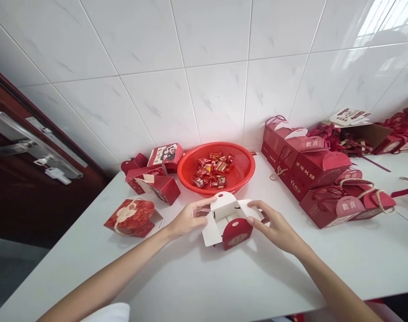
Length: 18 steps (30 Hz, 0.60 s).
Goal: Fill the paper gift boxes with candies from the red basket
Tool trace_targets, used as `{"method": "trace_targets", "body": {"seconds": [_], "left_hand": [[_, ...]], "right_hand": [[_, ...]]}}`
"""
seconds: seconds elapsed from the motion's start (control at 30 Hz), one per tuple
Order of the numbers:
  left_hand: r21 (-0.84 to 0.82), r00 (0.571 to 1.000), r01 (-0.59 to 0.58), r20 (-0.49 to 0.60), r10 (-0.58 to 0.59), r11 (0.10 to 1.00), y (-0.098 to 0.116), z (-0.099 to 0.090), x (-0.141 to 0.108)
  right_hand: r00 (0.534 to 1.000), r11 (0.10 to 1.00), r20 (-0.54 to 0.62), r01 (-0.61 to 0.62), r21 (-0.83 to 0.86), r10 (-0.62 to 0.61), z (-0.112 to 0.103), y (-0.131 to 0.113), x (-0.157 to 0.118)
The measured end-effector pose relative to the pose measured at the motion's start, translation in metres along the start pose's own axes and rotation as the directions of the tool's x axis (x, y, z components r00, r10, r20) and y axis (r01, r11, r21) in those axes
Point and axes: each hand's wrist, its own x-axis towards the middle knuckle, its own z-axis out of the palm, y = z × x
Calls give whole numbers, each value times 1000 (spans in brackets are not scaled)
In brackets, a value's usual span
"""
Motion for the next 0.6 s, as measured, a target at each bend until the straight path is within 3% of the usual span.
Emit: {"method": "trace_targets", "body": {"seconds": [0.13, 0.23, 0.33, 0.5, 0.6], "left_hand": [[-48, 1000, 8, -14, -8, 999, -11, 3, -3], [-84, 999, 37, 7, -37, 996, -17, 5, -7], [-61, 999, 53, 15, -52, 997, -23, 5, -11], [140, 996, -77, -42, 83, 987, -26, -3, -15], [231, 992, -94, -58, 110, 968, -25, -12, -16]], "right_hand": [[993, 976, 33, -121, 182, 117, 11, 3, -3], [989, 967, 62, -142, 212, 131, 14, -1, -3], [987, 968, 113, -134, 210, 112, 11, -5, 1], [961, 925, 274, -146, 351, 47, 2, -7, 9], [927, 904, 372, -119, 411, -47, 0, -2, 15]]}}
